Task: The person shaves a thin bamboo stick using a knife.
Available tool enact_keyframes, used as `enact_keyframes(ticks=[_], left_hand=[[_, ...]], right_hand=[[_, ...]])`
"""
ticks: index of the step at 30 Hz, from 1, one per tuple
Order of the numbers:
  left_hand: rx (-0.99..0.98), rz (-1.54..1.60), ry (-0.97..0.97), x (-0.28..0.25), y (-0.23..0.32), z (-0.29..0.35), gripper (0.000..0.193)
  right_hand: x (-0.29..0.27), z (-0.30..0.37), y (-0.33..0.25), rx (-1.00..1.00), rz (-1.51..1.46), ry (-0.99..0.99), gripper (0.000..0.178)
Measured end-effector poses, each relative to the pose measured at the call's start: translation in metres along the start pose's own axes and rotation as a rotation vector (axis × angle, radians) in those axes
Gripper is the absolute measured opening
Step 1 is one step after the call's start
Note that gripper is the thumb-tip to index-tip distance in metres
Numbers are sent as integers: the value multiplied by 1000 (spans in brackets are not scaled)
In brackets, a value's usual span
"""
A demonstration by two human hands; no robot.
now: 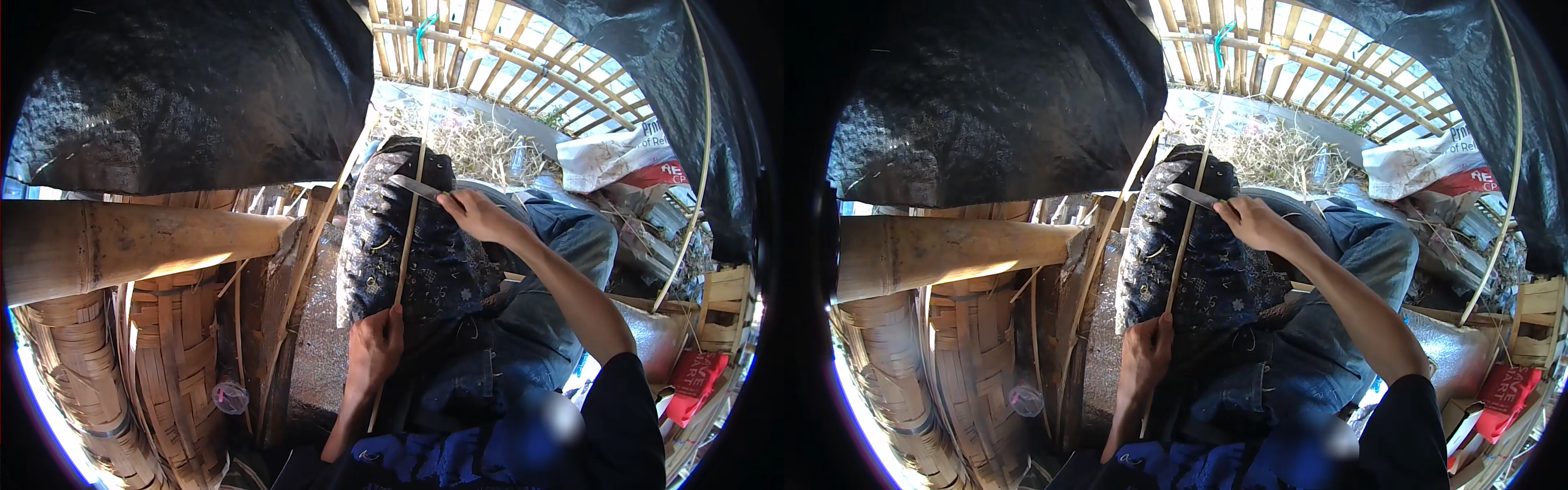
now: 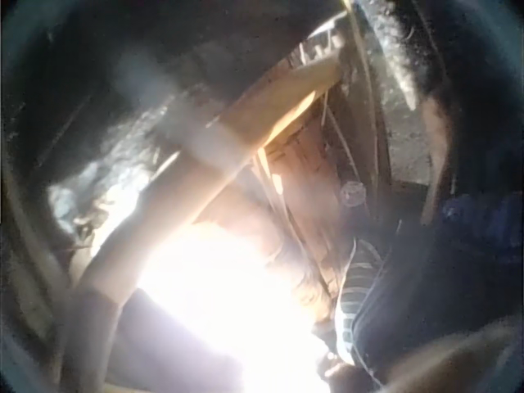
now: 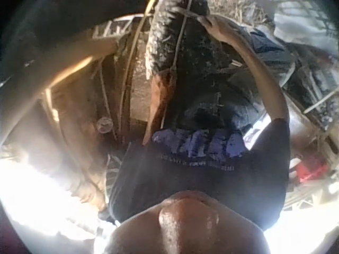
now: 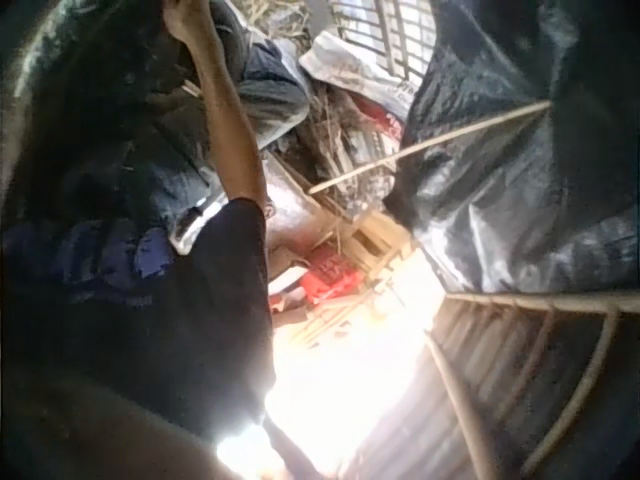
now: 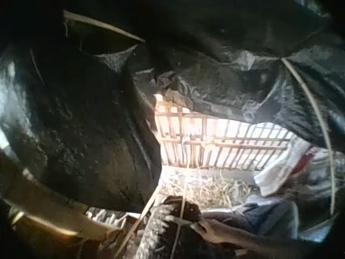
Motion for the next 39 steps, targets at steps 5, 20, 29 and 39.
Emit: enact_keyframes(ticks=[5,20,29,39], left_hand=[[-39,37,-18,4,-2,2,36],[-34,43,-15,8,-4,5,40],[-25,33,-10,2,-5,-5,36],[-45,74,79,4,-8,-15,38]], right_hand=[[6,19,6,100,-39,-77,48],[12,61,19,436,-246,-223,52],[13,23,7,154,15,-265,53],[40,77,-7,-6,-111,-278,41]])
Point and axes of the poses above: each hand's wrist, its own z-axis away from the middle knuckle, its own x-axis out of the palm, y = z × x, the point moved 9 cm from there along -z, towards the middle knuckle, and after that the axes turned 14 degrees about x, right-handed, at the moved point
